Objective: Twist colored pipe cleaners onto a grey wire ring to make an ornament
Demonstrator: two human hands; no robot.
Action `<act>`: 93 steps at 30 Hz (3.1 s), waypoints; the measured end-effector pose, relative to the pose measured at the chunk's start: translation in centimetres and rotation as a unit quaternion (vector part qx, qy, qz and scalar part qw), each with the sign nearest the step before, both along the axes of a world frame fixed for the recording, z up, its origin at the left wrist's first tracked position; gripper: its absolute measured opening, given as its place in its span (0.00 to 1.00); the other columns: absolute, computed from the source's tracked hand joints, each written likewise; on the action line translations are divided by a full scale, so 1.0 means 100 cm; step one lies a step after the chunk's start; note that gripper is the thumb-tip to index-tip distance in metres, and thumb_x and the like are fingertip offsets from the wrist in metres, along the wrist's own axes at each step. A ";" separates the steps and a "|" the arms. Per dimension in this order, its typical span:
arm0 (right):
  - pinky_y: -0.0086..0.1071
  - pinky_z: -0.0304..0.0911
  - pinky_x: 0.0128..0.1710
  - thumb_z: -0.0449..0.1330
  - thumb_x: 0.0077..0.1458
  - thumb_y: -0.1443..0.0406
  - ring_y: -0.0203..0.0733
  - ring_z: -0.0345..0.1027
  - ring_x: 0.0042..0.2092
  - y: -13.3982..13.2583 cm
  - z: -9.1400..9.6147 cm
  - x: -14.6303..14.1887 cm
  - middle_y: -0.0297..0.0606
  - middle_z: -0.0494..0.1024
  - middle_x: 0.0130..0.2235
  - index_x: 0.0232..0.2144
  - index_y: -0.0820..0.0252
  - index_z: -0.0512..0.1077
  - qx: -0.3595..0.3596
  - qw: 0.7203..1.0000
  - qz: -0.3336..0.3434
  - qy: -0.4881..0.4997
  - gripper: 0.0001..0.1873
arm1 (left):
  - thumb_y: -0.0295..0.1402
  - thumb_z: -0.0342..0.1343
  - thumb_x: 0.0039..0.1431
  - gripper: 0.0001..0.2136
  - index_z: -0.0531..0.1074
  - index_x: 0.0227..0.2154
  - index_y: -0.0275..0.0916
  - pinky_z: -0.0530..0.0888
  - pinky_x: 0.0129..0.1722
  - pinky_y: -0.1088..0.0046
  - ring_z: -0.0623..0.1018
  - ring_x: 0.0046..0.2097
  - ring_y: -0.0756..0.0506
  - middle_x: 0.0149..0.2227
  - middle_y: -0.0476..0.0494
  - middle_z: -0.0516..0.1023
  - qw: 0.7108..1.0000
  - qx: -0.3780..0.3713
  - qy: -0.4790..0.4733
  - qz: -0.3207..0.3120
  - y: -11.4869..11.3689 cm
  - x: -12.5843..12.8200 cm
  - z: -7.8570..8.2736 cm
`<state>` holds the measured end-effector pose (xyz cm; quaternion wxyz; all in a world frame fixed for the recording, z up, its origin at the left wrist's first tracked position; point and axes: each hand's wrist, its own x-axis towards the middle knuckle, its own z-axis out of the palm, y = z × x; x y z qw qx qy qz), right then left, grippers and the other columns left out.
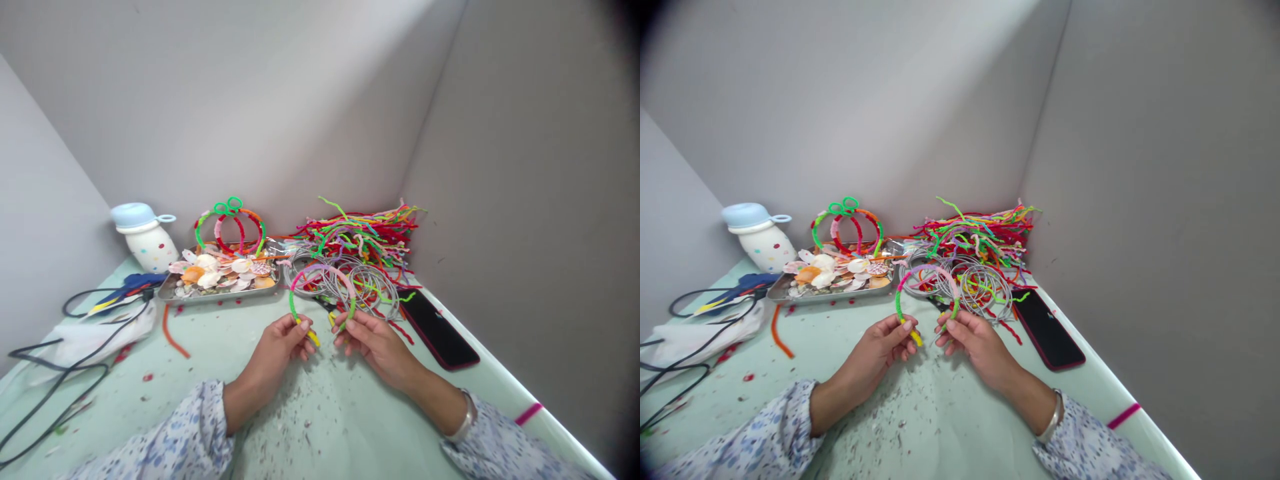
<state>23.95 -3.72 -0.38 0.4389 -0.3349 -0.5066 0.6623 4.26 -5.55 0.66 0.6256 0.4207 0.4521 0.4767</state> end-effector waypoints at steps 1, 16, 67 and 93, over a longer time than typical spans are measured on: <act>0.28 0.66 0.32 0.62 0.54 0.55 0.36 0.72 0.35 -0.001 0.000 0.000 0.37 0.76 0.38 0.39 0.59 0.75 0.005 1.000 0.005 0.001 0.15 | 0.40 0.61 0.53 0.13 0.70 0.33 0.35 0.66 0.24 0.78 0.72 0.24 0.52 0.23 0.49 0.73 1.000 0.001 0.000 0.000 0.000 0.000 0.000; 0.27 0.61 0.26 0.66 0.49 0.55 0.33 0.67 0.28 -0.001 0.002 -0.002 0.32 0.74 0.31 0.33 0.58 0.73 0.007 0.998 -0.057 -0.018 0.14 | 0.34 0.55 0.59 0.13 0.66 0.47 0.41 0.70 0.42 0.67 0.71 0.41 0.46 0.43 0.43 0.69 0.899 0.302 0.295 0.114 -0.019 0.000 0.009; 0.27 0.60 0.30 0.60 0.56 0.55 0.32 0.63 0.27 -0.009 0.000 -0.010 0.31 0.71 0.25 0.31 0.61 0.70 0.027 0.997 -0.006 -0.078 0.14 | 0.33 0.48 0.64 0.07 0.70 0.37 0.40 0.67 0.36 0.72 0.72 0.35 0.48 0.34 0.45 0.74 0.877 0.310 0.350 -0.107 -0.015 0.001 -0.006; 0.28 0.60 0.28 0.60 0.54 0.49 0.32 0.64 0.26 -0.010 -0.003 -0.011 0.31 0.70 0.25 0.34 0.61 0.68 -0.019 0.995 0.015 -0.093 0.20 | 0.27 0.53 0.59 0.04 0.70 0.37 0.40 0.69 0.37 0.72 0.73 0.38 0.46 0.37 0.43 0.72 0.858 0.351 0.361 -0.097 -0.011 0.001 -0.014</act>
